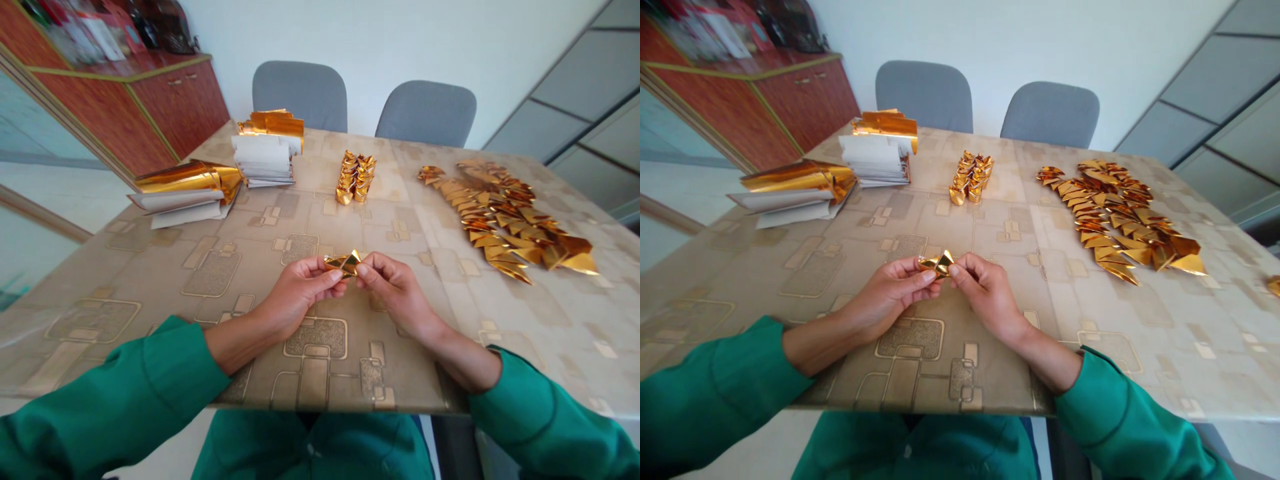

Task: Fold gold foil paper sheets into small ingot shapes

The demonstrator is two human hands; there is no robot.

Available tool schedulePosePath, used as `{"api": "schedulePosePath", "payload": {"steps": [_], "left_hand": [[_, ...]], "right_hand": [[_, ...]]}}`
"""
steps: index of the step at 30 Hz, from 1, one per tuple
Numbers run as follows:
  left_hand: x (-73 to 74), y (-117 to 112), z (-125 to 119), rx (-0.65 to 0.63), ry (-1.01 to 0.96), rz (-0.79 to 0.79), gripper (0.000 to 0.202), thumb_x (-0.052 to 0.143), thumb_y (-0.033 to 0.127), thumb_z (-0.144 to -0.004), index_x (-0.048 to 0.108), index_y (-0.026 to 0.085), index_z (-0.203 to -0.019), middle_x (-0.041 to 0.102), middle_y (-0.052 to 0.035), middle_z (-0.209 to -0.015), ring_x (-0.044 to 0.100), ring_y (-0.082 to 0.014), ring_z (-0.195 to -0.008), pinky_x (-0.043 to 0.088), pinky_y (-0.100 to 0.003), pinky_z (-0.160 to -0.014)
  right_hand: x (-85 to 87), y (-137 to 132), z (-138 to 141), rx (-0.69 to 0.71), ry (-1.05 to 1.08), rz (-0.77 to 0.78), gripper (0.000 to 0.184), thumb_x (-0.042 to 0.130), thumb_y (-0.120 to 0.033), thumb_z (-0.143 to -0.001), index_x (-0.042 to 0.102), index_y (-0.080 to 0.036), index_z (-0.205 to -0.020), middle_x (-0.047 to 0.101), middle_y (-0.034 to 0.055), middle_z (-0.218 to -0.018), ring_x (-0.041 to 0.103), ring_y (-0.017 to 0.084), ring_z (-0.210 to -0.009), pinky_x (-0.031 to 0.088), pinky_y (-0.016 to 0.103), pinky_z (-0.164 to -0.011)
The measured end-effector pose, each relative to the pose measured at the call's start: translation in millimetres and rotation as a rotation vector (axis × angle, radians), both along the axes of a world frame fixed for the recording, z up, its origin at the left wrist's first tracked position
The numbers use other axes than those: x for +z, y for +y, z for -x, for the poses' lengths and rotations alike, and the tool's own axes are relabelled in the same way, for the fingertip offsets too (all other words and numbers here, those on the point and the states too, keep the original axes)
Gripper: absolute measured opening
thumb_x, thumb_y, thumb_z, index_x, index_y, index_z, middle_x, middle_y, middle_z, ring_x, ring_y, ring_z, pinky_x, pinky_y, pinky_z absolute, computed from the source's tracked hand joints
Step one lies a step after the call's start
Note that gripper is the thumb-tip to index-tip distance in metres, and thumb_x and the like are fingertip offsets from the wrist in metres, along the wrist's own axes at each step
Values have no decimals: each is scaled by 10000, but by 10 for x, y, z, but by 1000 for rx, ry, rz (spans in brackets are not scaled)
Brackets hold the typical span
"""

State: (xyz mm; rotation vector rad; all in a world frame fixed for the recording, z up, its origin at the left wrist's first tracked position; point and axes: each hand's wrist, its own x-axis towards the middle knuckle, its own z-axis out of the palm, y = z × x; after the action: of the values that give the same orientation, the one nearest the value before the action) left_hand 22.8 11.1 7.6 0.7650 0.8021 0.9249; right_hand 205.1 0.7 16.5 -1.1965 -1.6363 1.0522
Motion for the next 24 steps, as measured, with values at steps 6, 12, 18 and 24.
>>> {"api": "schedulePosePath", "payload": {"steps": [6,12,18,24], "left_hand": [[33,36,41,2,59,17,174,788,207,-716,693,122,-835,670,-16,-776,606,-91,-657,489,-233,-668],[62,20,33,-59,188,-125,153,749,238,-747,671,127,-818,640,-7,-714,570,-100,-647,435,-232,-640],[62,18,23,-62,266,-210,152,714,257,-771,640,134,-820,648,-7,-717,588,-109,-674,442,-232,-662],[66,36,57,-91,302,-241,159,711,267,-763,623,142,-809,644,2,-724,601,-116,-681,463,-245,-665]], "right_hand": [[73,59,-85,79,80,116,455,466,-582,-950,650,-188,-814,634,34,-725,556,155,-687,432,305,-666],[41,76,-77,141,74,185,436,616,-607,-851,554,-200,-709,509,-22,-640,432,116,-587,343,257,-534],[-25,54,-61,82,92,162,421,617,-563,-869,498,-207,-677,413,-55,-581,350,99,-529,273,247,-494],[43,51,-77,169,49,125,453,486,-558,-948,593,-184,-716,568,7,-685,507,134,-655,391,278,-634]]}}
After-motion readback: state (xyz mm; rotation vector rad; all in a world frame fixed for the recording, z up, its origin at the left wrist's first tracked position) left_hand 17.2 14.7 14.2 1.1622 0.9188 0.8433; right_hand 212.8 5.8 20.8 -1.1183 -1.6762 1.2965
